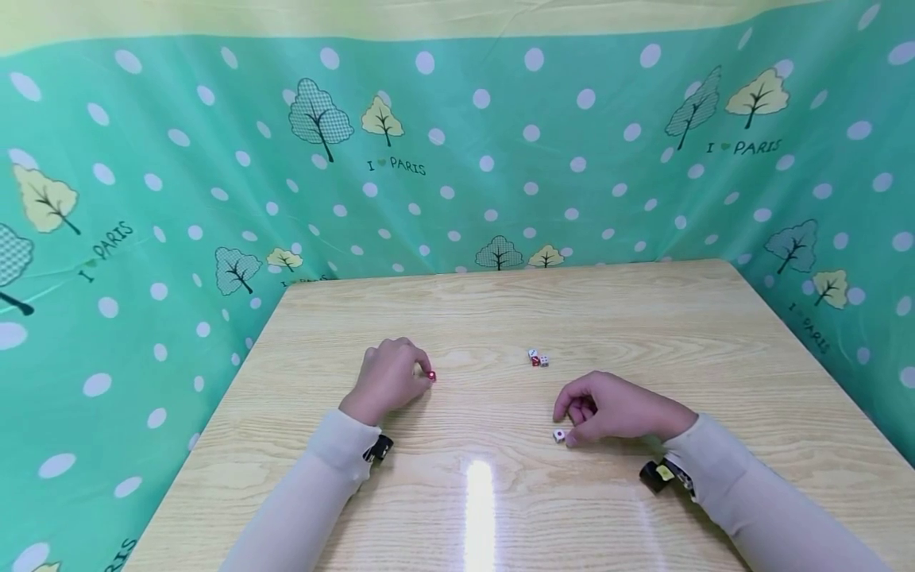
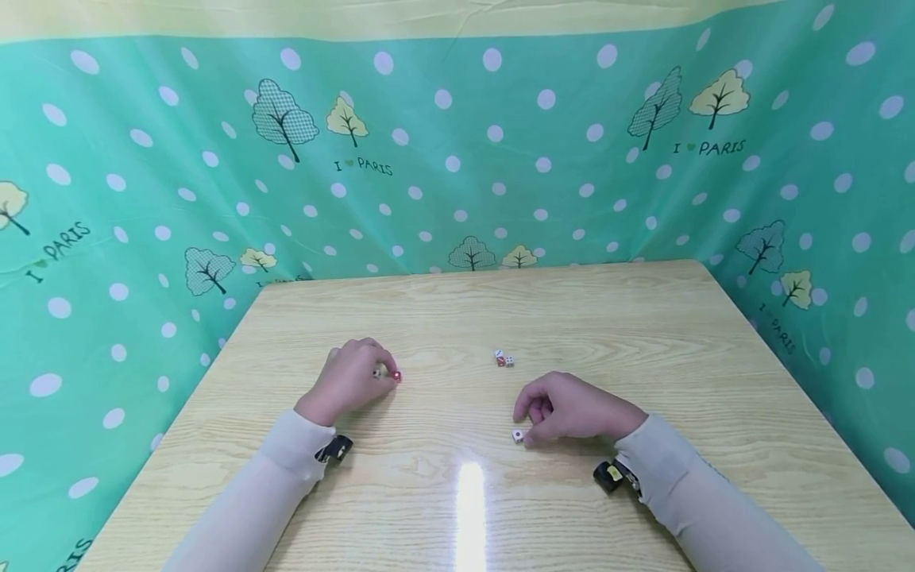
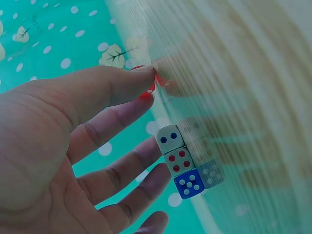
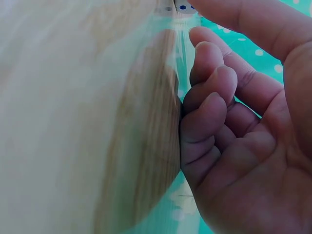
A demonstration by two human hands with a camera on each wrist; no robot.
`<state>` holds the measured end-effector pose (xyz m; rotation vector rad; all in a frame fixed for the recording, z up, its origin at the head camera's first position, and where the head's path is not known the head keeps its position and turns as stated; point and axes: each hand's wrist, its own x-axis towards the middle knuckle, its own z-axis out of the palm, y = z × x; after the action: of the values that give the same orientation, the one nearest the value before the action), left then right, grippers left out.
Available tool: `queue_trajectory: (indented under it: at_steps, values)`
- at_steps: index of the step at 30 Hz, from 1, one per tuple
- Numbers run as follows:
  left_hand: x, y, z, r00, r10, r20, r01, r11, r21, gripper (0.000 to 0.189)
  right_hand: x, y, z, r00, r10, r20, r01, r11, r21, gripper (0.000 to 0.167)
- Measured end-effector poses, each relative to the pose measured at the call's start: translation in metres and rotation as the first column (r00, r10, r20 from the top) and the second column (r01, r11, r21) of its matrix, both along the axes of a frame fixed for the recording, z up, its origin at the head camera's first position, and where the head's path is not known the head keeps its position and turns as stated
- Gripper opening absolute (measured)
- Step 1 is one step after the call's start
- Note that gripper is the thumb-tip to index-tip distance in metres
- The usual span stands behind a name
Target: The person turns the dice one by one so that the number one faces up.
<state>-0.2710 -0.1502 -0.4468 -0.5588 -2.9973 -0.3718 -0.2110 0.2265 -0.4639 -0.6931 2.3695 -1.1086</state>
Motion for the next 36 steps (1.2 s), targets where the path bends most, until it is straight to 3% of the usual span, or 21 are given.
queue_trajectory:
  at_steps: [14,36]
  values:
    - [-0.0030,-0.0014,-0.0023,0.999,0.026,0.039,-0.026,1.000,0.007,0.006,0.0011,-0.0007,-0.0006,1.000,-0.007,0.005,0.007,1.000,0.004,0.025]
    - [-0.0067,-0.0091,0.0010,0.997,0.063,0.042,-0.063,0.998,0.014,0.011,0.0012,-0.0016,0.0008,1.000,-0.007,-0.001,0.007,1.000,0.012,0.024]
